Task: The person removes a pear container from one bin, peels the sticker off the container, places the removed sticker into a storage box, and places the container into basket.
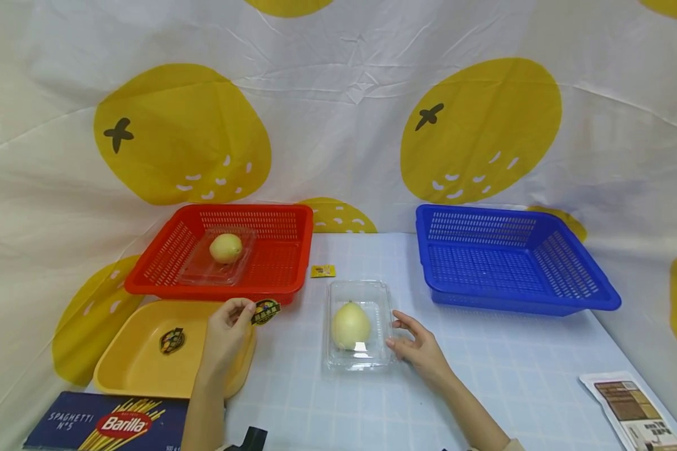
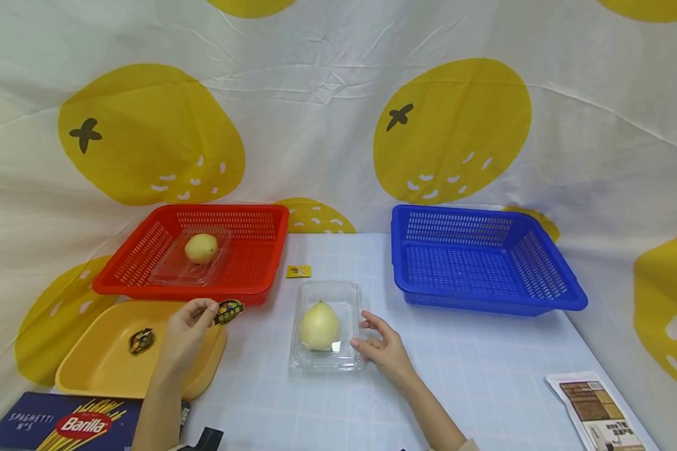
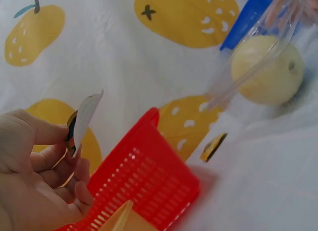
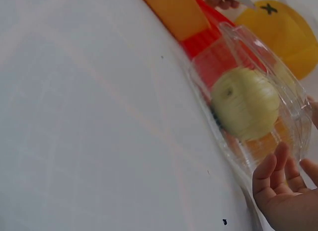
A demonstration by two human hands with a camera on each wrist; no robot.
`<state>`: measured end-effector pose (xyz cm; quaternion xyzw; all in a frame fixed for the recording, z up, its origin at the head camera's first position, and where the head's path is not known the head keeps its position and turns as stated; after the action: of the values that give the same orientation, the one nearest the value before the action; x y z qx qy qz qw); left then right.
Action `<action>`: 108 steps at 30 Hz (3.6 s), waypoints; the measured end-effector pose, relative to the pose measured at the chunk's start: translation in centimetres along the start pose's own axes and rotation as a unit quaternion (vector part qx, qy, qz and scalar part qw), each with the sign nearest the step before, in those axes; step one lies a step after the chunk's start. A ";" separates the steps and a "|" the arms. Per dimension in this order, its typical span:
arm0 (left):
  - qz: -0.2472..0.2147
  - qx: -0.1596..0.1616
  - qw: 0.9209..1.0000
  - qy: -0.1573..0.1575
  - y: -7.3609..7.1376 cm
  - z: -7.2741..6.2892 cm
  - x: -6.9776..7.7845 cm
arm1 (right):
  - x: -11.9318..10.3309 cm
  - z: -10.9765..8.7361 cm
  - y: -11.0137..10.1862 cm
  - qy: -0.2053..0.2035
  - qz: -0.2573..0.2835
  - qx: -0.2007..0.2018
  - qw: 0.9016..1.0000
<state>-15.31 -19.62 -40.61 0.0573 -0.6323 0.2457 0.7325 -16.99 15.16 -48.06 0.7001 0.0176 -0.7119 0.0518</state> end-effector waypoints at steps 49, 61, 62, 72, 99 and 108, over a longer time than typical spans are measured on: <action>0.142 -0.145 0.975 -0.093 -6.0 1.5 -5.8 | 0.0 0.2 0.0 0.011 -0.010 -0.004 1.000; 0.130 -0.203 0.963 -0.118 -5.5 1.2 -6.0 | 0.1 0.2 -0.1 0.009 -0.005 -0.005 1.000; 0.130 -0.208 0.962 -0.119 -5.5 1.2 -6.0 | 0.1 0.2 -0.1 0.010 -0.005 -0.006 1.000; 0.143 -0.242 0.950 -0.132 -5.4 1.5 -6.3 | 0.1 0.3 -0.1 0.009 -0.003 -0.003 1.000; 0.116 -0.271 0.945 -0.139 -5.3 1.3 -6.1 | 0.1 0.2 0.0 0.013 -0.001 -0.001 1.000; 0.098 -0.279 0.944 -0.148 -5.2 1.2 -6.0 | 0.2 0.1 -0.1 0.016 -0.001 0.003 1.000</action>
<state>-14.59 -26.35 -44.92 -0.1757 -0.7796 0.1183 0.5894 -17.11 15.19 -48.26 0.7114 0.0174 -0.7008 0.0489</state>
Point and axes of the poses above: each hand's wrist, its own z-axis towards the middle knuckle, its own y-axis out of the palm, x = y × z, the point moved 2 cm from there along z, towards the middle knuckle, and after that the axes turned 9 degrees about x, right-handed, at the moved point
